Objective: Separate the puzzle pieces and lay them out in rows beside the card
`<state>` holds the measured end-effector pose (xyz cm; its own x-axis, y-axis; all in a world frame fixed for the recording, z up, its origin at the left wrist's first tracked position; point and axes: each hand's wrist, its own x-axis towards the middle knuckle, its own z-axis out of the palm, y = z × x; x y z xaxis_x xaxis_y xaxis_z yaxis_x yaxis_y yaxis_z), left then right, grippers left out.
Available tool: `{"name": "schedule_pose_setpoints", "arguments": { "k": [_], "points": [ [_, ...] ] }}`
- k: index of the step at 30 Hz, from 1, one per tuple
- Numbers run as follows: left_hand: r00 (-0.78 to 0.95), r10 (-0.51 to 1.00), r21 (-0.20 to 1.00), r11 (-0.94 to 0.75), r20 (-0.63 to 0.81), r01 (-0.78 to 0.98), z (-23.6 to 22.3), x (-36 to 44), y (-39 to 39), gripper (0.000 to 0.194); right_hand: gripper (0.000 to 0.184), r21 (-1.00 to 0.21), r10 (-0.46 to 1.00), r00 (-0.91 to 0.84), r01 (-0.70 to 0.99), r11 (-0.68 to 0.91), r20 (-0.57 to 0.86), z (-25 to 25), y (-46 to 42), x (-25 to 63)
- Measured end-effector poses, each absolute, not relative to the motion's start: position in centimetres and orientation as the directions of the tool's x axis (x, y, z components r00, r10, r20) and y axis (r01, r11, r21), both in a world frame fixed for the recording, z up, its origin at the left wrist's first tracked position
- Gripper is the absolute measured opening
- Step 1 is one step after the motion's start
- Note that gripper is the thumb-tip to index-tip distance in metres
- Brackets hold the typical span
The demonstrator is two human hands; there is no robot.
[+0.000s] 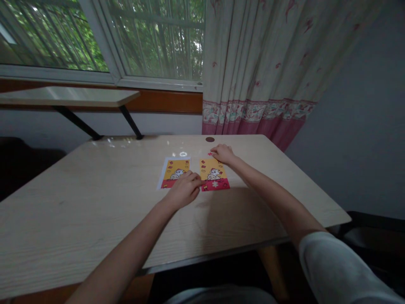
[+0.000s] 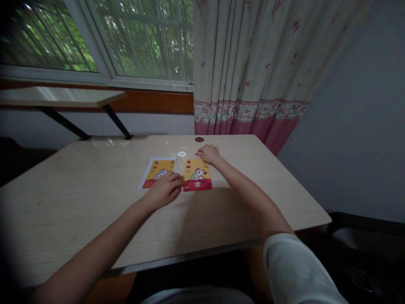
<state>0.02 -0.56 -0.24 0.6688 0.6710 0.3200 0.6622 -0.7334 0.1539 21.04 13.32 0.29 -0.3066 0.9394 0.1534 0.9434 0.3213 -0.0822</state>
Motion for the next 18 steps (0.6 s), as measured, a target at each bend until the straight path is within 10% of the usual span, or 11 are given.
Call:
{"name": "schedule_pose_setpoints", "arguments": {
  "k": [6,18],
  "points": [
    [0.664,0.678,0.154,-0.727,0.314,0.669,-0.1,0.2,-0.6,0.028,0.027,-0.168,0.909,-0.394,0.895,0.413,0.138,0.4,14.6,21.1],
    [0.595,0.712,0.343,-0.701,0.372,0.625,-0.4,0.6,-0.3,0.025,0.010,-0.757,0.878,-0.315,0.452,0.473,0.361,-1.5,9.7,23.0]
  ]
}}
